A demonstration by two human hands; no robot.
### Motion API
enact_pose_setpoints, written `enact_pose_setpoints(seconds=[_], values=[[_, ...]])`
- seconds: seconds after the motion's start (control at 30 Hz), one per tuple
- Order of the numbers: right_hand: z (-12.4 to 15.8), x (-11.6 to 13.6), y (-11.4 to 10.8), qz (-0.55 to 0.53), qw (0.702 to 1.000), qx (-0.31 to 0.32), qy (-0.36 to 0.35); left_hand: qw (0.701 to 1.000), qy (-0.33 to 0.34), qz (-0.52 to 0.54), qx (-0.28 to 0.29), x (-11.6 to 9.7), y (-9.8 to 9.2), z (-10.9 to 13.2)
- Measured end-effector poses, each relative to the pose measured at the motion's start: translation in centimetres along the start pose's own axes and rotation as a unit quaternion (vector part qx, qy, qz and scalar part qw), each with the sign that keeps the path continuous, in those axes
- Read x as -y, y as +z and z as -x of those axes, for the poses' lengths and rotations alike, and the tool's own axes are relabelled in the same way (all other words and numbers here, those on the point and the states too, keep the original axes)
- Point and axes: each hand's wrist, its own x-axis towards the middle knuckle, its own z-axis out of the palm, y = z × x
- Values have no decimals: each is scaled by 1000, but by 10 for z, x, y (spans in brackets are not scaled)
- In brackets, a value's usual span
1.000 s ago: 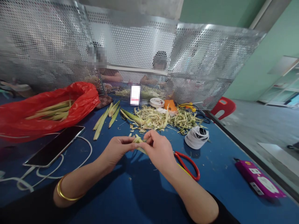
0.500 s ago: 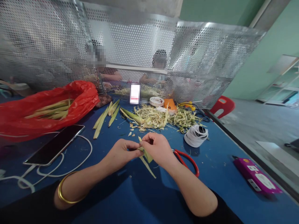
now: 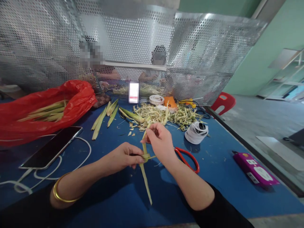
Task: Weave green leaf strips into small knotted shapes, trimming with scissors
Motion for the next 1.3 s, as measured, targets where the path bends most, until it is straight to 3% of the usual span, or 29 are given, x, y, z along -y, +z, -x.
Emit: enact_pose_setpoints(seconds=[0.23,0.47,0.53,0.6,0.67,0.73,0.8,0.87,0.93,1.0,1.17,1.3], values=[[8,-7,3,40,994,76,-70,998,-17,18,-62,-1,2,-1],[13,-3,5,93,977,118,-153,996,-40,51,-59,0,5,-2],[11,-2,2,126,972,104,-170,993,-39,48,-104,0,2,-1],[6,0,-4,166,970,24,-178,984,-37,42,-171,-3,-2,0],[1,0,-9,176,968,-85,-158,974,-27,61,-218,-6,-6,1],[-4,-1,-12,132,975,-147,-101,967,-15,99,-233,-9,-9,1],[-7,-2,-10,56,991,-122,-16,961,-11,131,-245,-11,-9,2],[-7,-5,-6,-11,997,-43,63,956,-16,150,-253,-11,-7,1],[-4,-7,-1,-53,993,29,102,957,-23,161,-238,-9,-5,1],[0,-9,3,-75,990,57,105,965,-25,174,-197,-7,-4,2],[0,-10,3,-75,990,72,97,970,-40,223,-91,-4,-4,2],[-4,-12,1,-79,991,62,90,969,-57,226,-82,-3,-6,2]])
